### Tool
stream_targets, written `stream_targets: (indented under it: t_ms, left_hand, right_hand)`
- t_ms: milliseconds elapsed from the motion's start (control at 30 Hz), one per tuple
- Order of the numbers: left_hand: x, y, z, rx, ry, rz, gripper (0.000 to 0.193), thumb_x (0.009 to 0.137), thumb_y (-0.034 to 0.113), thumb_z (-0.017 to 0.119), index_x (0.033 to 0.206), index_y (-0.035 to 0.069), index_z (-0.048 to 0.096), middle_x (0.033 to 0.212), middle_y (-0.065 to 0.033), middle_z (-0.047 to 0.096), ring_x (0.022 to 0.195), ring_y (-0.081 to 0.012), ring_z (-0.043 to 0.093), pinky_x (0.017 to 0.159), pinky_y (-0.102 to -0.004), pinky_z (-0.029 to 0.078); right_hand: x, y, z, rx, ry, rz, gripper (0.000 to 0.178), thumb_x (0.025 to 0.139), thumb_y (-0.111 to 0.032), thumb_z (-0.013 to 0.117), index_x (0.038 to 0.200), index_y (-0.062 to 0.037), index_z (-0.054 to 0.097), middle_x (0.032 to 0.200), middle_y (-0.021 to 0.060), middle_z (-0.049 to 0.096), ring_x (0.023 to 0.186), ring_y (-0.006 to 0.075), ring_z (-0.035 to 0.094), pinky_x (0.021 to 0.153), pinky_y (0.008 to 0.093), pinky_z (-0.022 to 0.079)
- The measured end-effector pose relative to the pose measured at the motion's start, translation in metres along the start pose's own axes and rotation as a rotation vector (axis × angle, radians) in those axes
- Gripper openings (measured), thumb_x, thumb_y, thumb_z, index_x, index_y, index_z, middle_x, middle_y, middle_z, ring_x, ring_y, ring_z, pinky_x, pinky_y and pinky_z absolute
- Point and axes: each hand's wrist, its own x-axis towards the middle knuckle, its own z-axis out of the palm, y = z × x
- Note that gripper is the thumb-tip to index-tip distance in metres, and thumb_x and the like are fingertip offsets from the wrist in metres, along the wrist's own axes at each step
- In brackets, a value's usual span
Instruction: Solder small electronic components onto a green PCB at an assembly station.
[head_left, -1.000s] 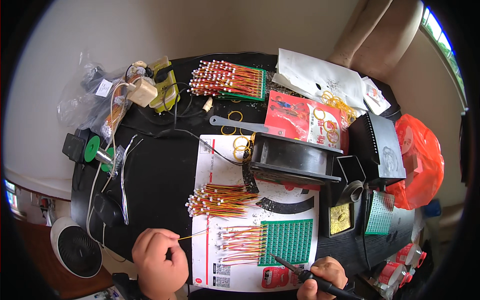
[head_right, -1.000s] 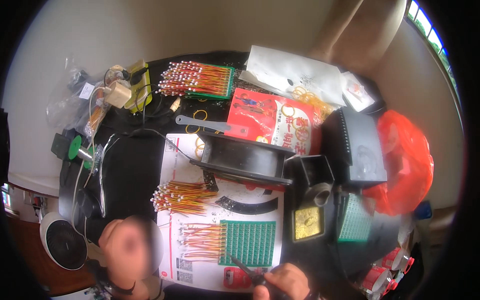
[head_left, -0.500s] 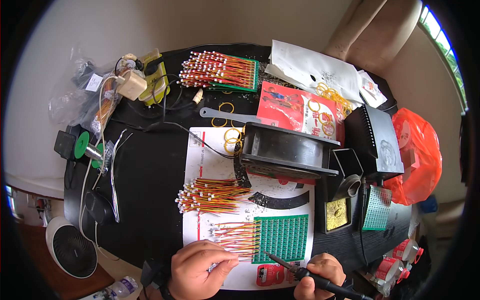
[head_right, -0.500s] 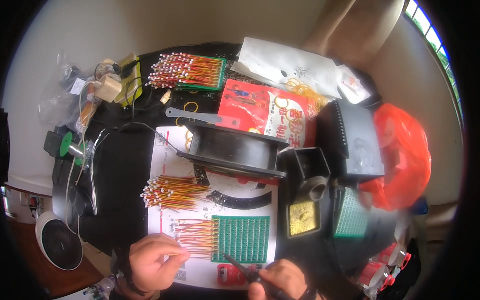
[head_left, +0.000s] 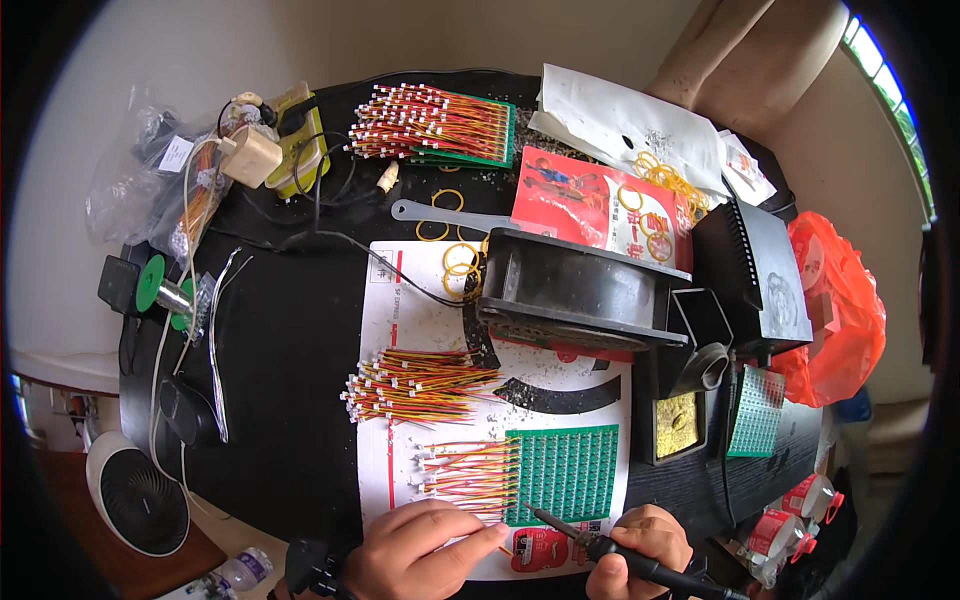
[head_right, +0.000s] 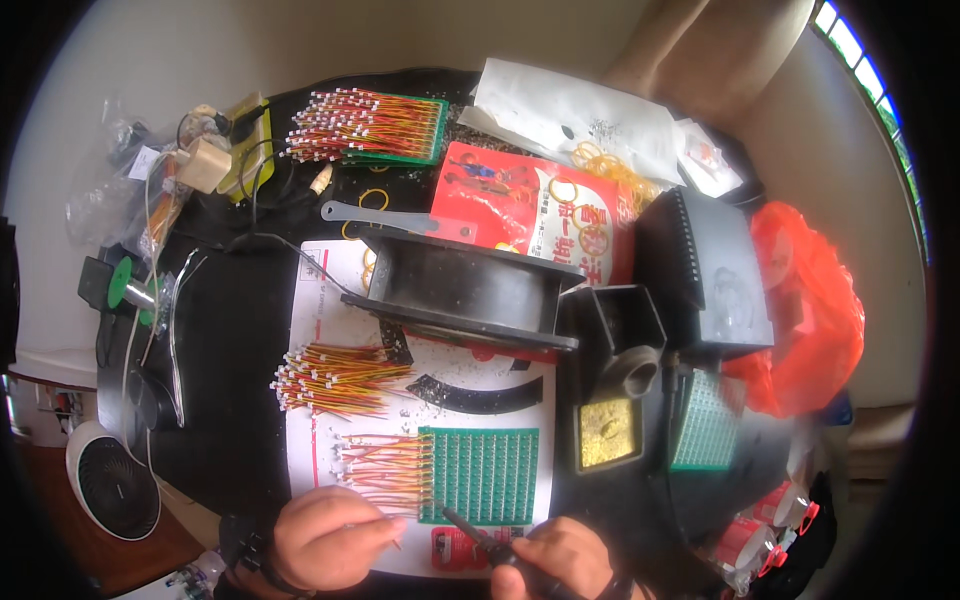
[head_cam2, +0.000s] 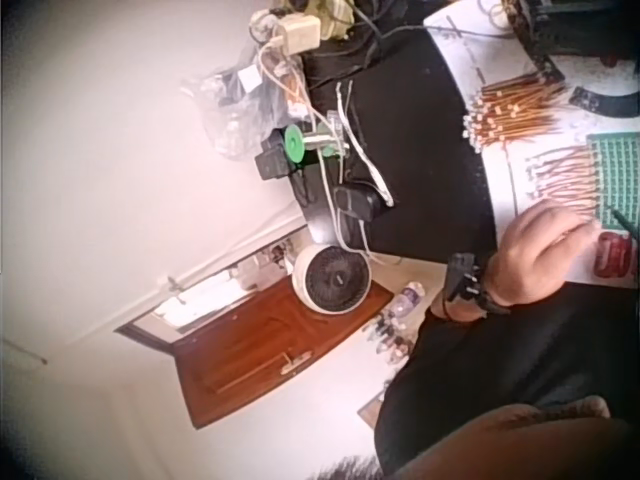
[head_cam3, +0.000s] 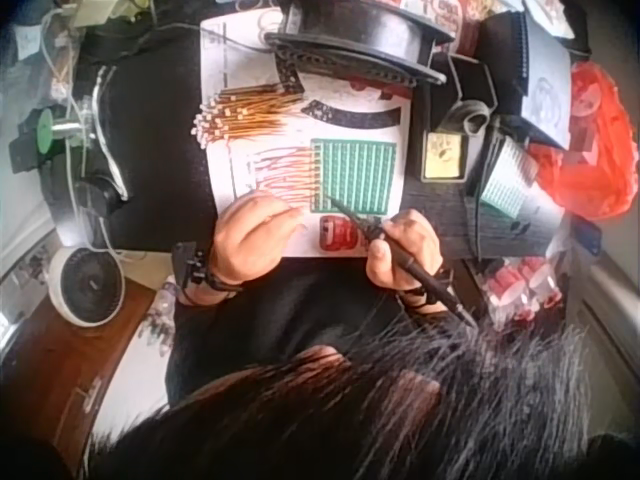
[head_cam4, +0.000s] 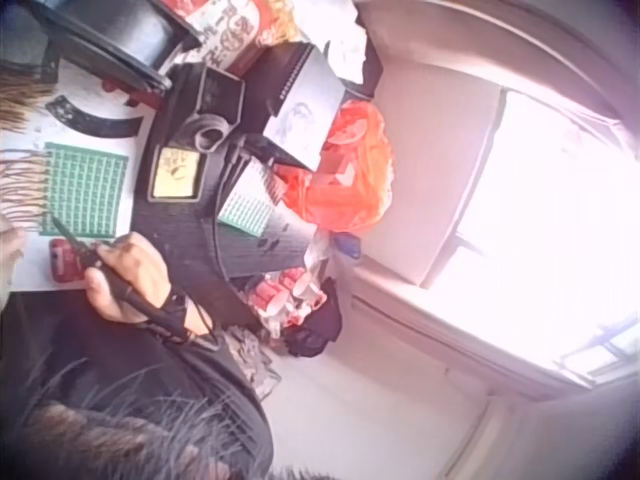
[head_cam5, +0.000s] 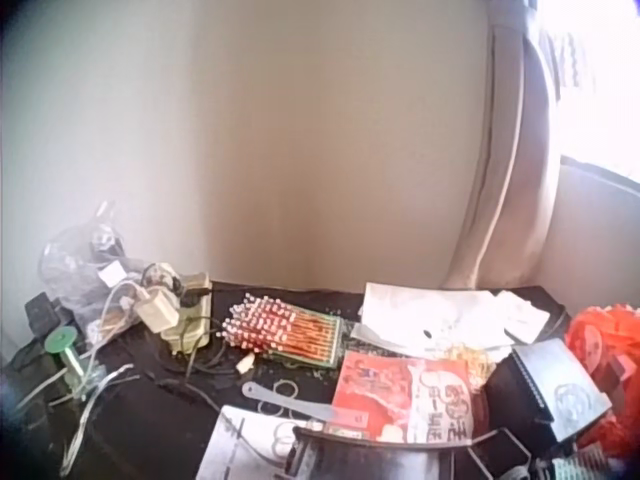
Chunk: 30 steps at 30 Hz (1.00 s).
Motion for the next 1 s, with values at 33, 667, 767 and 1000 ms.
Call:
stream_targets:
  t_ms: [33,667,767,1000]
  left_hand:
    - [-0.003,-0.002,-0.003,0.018,-0.011,0.063,0.016,0.080,-0.007,0.071,0.096,-0.006,0.072,0.092,-0.0165,0.068,0.083,-0.0320,0.069,0.077,-0.0386,0.057]
    - [0.001,0.001,0.008,0.219,-0.086,0.040,0.009,0.085,-0.001,0.069,0.094,-0.005,0.071,0.089,-0.0138,0.066,0.082,-0.0301,0.067,0.075,-0.0370,0.057]
    - [0.001,-0.001,0.009,0.217,-0.082,0.061,0.011,0.085,0.000,0.068,0.095,-0.005,0.070,0.091,-0.0142,0.066,0.084,-0.0306,0.067,0.075,-0.0376,0.057]
    - [0.005,0.000,0.009,0.199,-0.105,0.078,0.013,0.084,0.001,0.068,0.096,-0.005,0.070,0.093,-0.0142,0.067,0.086,-0.0305,0.067,0.076,-0.0372,0.057]
  right_hand:
    - [0.002,-0.002,0.002,0.001,-0.011,0.004,0.012,0.093,-0.002,0.063,0.095,0.0077,0.056,0.069,0.0138,0.054,0.050,0.0248,0.050,0.046,0.0378,0.043]
    - [-0.008,-0.007,0.008,0.084,-0.014,0.125,0.046,0.090,0.011,0.057,0.130,-0.0103,0.062,0.084,0.0151,0.055,0.054,0.0220,0.048,0.046,0.0350,0.042]
    - [-0.005,0.004,0.001,-0.071,-0.117,-0.134,0.032,0.089,0.009,0.061,0.121,0.0009,0.061,0.083,0.0166,0.057,0.053,0.0231,0.050,0.045,0.0359,0.042]
    - [0.008,-0.008,0.001,0.033,-0.066,0.061,0.014,0.089,0.001,0.067,0.095,0.0086,0.057,0.073,0.0145,0.056,0.050,0.0258,0.050,0.047,0.0378,0.044]
